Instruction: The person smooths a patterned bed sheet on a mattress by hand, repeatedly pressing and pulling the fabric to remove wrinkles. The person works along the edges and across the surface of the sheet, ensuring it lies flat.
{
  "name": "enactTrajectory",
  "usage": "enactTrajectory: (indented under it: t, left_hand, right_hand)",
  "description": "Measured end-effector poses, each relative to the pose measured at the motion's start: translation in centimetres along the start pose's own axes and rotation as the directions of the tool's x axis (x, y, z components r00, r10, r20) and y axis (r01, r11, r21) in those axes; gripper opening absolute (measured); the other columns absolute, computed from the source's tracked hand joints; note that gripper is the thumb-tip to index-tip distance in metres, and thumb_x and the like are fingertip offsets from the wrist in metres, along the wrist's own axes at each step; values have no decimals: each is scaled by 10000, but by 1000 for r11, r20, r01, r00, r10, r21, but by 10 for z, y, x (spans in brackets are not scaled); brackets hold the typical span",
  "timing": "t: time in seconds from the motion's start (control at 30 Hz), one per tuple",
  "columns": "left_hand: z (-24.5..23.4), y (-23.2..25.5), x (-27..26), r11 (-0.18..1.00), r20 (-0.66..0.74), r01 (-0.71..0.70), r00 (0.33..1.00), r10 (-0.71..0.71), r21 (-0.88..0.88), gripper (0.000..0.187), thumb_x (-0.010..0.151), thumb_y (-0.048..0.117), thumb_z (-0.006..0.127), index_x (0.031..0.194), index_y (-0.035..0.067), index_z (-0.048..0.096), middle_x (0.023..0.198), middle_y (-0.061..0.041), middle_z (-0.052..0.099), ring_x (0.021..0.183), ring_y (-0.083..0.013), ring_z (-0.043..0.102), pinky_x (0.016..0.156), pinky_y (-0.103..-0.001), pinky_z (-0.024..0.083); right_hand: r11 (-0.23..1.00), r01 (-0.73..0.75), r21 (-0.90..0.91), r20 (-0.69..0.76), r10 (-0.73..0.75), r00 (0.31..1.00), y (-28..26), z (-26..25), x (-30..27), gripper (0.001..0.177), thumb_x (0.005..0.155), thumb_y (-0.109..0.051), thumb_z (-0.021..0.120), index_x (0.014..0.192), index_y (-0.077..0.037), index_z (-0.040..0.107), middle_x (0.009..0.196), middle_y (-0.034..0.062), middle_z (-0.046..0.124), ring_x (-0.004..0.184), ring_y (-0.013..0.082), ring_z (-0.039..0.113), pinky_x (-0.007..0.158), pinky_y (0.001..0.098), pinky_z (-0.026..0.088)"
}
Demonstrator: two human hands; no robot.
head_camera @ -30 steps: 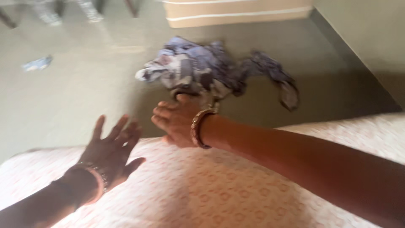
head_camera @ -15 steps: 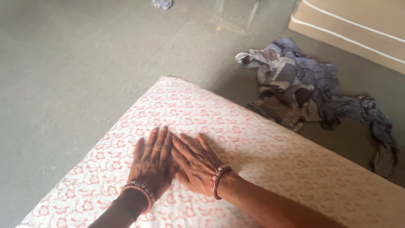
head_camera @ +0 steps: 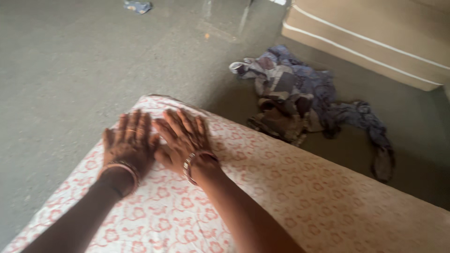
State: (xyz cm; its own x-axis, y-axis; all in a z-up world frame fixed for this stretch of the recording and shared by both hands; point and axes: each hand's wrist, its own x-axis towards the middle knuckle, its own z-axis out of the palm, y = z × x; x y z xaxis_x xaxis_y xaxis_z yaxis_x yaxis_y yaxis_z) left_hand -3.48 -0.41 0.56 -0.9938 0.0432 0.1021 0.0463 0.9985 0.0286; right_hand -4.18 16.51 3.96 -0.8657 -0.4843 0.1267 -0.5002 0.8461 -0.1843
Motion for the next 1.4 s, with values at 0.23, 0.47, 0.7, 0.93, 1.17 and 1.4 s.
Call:
enactTrajectory:
  t: [0.23,0.47,0.7,0.93,1.17,1.4]
  left_hand:
    - [-23,28,-9,996,35,58,998,-55,-74,752,953,617,281,1589,229,181,1676,-15,95,1530,-306,45,1164,-621,56]
    - [-21,122,-85,949,63,-283,959,276,140,813,927,599,334,1599,169,173,1715,-83,68,1562,-327,23,1148,-604,61]
    - [-25,157,-62,879,124,-421,907,402,225,834,944,562,301,1632,118,142,1728,-100,64,1537,-283,20,1180,-561,75]
    - [-28,158,-9,878,64,-442,896,438,184,778,940,472,321,1633,167,142,1714,-76,100,1529,-279,37,1177,-563,73]
    - [-31,137,2,931,134,-341,937,324,134,712,974,434,343,1606,187,131,1690,-77,79,1537,-316,28,1173,-589,68]
    - [-23,50,-59,995,23,-73,997,72,72,734,962,450,334,1614,192,120,1689,-6,76,1546,-254,24,1196,-529,21]
  right_hand:
    - [920,-386,70,127,375,918,38,-16,-12,672,984,-617,366,1588,-356,231,1696,39,126,1550,342,58,1207,640,20]
    - [984,-170,-61,-85,165,983,48,-8,-117,576,1023,-449,400,1560,-240,413,1699,77,285,1586,319,214,1219,675,107]
    - [971,-237,-5,-180,233,956,82,-16,-146,599,1007,-459,397,1569,-254,393,1689,47,301,1564,317,227,1219,656,135]
    - [885,-465,-13,48,465,884,100,-30,-93,603,1003,-489,274,1590,-354,250,1694,31,170,1555,305,125,1218,630,70]
    - [783,-621,-49,113,622,775,73,-33,-57,618,1014,-466,237,1601,-271,228,1700,35,105,1565,317,3,1197,663,-45]
    - [956,-291,27,-116,292,949,-9,16,-53,660,1025,-496,283,1591,-157,297,1702,33,166,1572,289,53,1217,624,-33]
